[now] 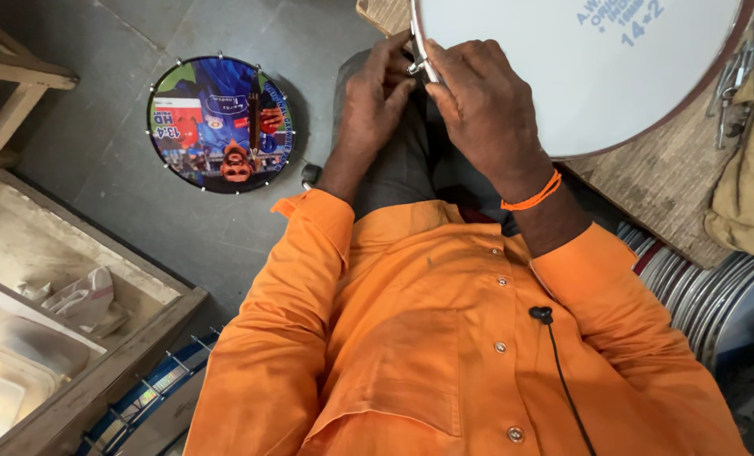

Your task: The person attaches a drumhead to a metal drum shell by placing the head on top and then securing the outer rim with metal bolts and brackets using their hands and a small tool.

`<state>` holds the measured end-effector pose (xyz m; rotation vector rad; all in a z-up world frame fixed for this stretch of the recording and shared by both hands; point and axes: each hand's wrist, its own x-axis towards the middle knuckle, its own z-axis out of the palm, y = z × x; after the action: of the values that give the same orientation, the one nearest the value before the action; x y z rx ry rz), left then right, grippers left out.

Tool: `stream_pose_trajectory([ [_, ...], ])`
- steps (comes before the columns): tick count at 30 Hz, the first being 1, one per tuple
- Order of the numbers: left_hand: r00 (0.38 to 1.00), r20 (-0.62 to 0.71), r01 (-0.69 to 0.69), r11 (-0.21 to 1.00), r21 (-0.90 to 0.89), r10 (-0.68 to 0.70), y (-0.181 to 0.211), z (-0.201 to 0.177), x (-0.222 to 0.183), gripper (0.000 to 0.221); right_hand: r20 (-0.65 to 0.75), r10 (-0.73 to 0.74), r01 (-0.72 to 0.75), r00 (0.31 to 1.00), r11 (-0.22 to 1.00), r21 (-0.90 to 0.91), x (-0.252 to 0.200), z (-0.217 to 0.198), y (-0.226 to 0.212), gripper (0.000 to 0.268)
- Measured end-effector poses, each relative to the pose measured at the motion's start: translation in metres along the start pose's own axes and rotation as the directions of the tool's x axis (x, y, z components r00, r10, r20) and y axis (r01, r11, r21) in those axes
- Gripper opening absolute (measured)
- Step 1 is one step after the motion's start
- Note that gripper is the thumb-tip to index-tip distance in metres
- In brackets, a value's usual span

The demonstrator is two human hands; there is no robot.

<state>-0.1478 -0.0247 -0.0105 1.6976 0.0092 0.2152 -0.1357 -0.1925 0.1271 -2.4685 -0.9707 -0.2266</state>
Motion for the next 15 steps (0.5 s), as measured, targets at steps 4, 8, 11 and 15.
stream_pose_trajectory([
  [4, 1.000, 0.002, 0.024, 0.991, 0.134, -0.025, -0.003, 0.001, 0.001, 0.026, -0.001, 0.000, 0.000, 1.000, 1.000, -0.011, 0.002, -0.001, -0.001, 0.050],
  [8, 0.989, -0.033, 0.149, 0.977, 0.153, -0.146, 0.004, 0.000, 0.004, 0.037, -0.023, -0.014, 0.014, 1.000, 1.000, -0.006, 0.002, 0.000, 0.000, 0.048],
  [11, 0.999, 0.014, 0.049, 0.998, 0.039, -0.050, 0.007, -0.003, 0.003, 0.048, -0.020, -0.019, 0.018, 1.000, 1.000, -0.015, 0.002, 0.001, 0.001, 0.048],
  [15, 0.999, 0.033, 0.039, 0.996, 0.079, -0.041, -0.008, 0.004, -0.002, 0.034, -0.011, -0.020, 0.020, 1.000, 1.000, -0.021, 0.001, 0.002, 0.003, 0.049],
])
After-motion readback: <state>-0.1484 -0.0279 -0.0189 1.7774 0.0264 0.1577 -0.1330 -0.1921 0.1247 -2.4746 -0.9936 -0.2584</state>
